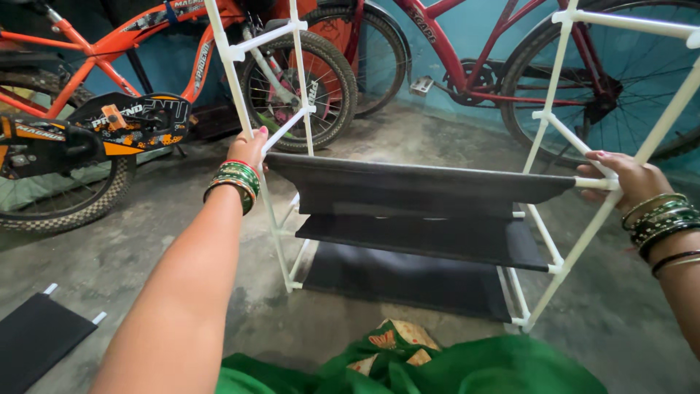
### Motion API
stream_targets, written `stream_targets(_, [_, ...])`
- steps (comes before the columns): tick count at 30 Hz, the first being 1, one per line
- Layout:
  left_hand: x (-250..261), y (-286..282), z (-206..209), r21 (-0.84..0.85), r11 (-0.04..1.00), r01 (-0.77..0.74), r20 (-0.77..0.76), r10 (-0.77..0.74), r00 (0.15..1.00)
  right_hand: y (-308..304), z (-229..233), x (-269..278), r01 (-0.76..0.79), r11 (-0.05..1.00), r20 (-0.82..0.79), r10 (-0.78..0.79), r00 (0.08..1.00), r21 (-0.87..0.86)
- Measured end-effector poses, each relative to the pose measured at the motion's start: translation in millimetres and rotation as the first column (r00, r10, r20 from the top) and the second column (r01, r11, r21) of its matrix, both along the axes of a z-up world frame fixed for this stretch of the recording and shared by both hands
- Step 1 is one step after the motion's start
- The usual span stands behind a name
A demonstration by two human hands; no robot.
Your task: The person assembles a white PVC shelving unit by inserting black fabric shelves into the frame. They pick up each shelf from the floor, thread it onto the horizontal supports, and adjust it into place.
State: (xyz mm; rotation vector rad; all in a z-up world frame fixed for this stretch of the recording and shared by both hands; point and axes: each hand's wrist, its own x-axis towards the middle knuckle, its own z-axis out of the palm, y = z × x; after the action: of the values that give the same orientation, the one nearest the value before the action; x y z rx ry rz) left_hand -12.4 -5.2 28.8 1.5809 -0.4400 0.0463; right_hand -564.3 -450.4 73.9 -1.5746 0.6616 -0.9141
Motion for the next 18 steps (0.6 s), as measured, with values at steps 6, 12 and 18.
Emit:
stream_targets(6, [7, -10, 7, -0.132, 0.973, 0.190, 0.185, -0.164, 0.969, 16, -3, 15, 0.034, 0.998, 0.018, -0.033, 0.999, -0.045])
stream_targets(12, [2, -7, 4, -0.188, 0.911, 0.366, 0.145, -0.343, 0.928, 13, -7, 21, 0.012, 1.000, 0.055, -0.010, 0.998, -0.021])
stream_targets(18, [-9, -14, 5, -0.332, 0.876, 0.349, 0.121, -0.328, 0.937, 15, -10, 28, 0.093, 0.995, 0.112, -0.089, 0.990, -0.031])
